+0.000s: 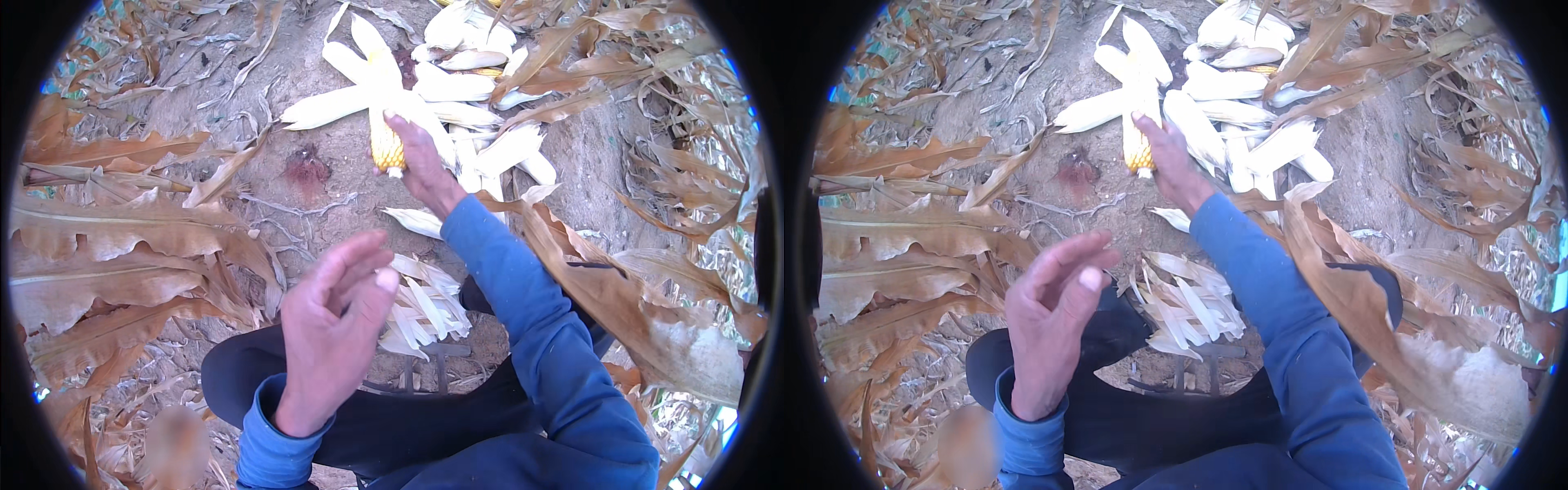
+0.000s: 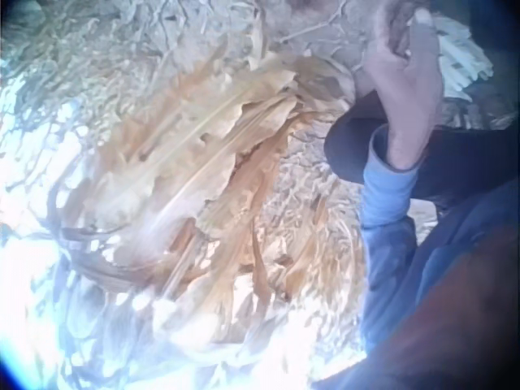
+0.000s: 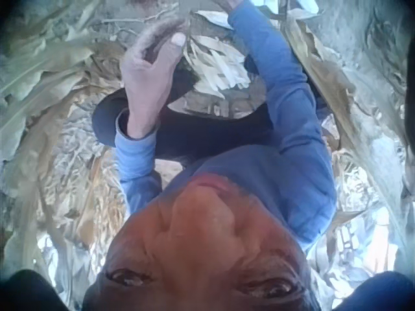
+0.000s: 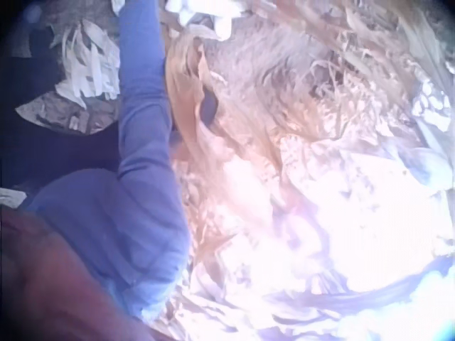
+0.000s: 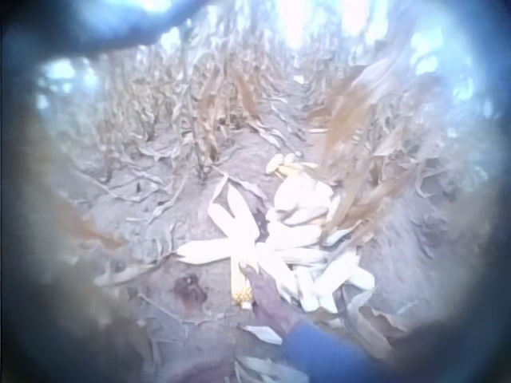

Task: The person shucks corn cobs by hand, peeling back the husks and removing the silk to reveal the kernels. The person handles multiple corn cobs one at a time, discarding the husks and silk onto the ground.

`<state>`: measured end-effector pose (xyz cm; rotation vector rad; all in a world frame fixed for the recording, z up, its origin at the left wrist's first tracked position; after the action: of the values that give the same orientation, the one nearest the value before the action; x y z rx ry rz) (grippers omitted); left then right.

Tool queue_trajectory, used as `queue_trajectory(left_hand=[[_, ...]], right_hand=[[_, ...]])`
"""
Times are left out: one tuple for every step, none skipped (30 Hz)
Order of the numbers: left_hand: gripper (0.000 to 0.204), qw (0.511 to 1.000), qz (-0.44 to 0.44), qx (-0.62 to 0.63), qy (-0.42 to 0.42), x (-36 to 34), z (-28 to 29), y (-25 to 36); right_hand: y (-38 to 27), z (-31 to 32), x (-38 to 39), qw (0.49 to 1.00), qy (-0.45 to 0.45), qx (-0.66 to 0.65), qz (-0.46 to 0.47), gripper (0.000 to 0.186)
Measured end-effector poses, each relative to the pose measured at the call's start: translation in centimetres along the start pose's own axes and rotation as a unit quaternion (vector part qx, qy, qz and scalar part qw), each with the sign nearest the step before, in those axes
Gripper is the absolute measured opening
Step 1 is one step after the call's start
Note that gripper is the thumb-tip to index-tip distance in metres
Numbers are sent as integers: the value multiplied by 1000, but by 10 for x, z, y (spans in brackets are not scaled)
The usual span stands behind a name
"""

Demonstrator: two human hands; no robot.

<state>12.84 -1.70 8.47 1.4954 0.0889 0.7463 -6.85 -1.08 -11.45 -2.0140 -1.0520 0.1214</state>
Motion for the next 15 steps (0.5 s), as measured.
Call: queue_trajectory(left_hand=[[39,1000,-6,22,-12,2,-2,-3],[40,998,-13,44,-31,1,-6,-6],[41,999,-9,39,-35,1,-5,-7],[41,999,-11,30,-27,0,-3,-4],[41,999,-17,27,-36,-3,-6,0],[41,999,-23,21,-41,-7,-7,2],[41,1000,-16,20,-15,-6,-2,1],[42,1000,-18,17,-11,-9,1,1],[42,1000,-15,13,-9,-8,1,4],[43,1000,-20,15,-16,-9,1,6],[45,1000,-18,-2,-12,-8,0,6],[45,999,-25,-10,-23,-8,-1,6],[45,999,-32,-17,-33,-8,-1,4],[45,998,-38,-23,-42,-4,-3,7],[45,1000,-15,4,7,1,-5,9]], right_hand=[[-23,10,-30,998,26,36,34,36],[-53,29,-67,995,64,40,62,31],[-91,31,-96,990,53,28,124,32],[-123,38,-121,976,85,2,200,31],[-148,66,-153,974,64,-41,212,25],[-162,85,-172,970,39,-88,223,20],[-150,79,-167,966,96,50,235,22],[-142,74,-160,940,148,190,241,25],[-131,73,-146,893,198,327,235,28],[-107,87,-141,928,155,316,125,57],[-86,102,-119,938,155,283,124,43],[-68,112,-90,947,154,252,126,30],[-49,130,-71,932,186,298,91,27],[-31,153,-50,913,215,343,54,24],[-7,166,-32,895,194,401,23,24]])
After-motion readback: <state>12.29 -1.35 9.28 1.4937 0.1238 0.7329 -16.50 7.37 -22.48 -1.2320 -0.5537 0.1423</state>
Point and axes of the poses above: each hand's wrist, its own x-axis away from the middle knuckle, its own z-axis out of the back of the hand, y = z × x, the point moved 7 cm from there along -x, towards the middle knuckle, and after that the axes turned 4 degrees about -x, right-handed, at the moved point
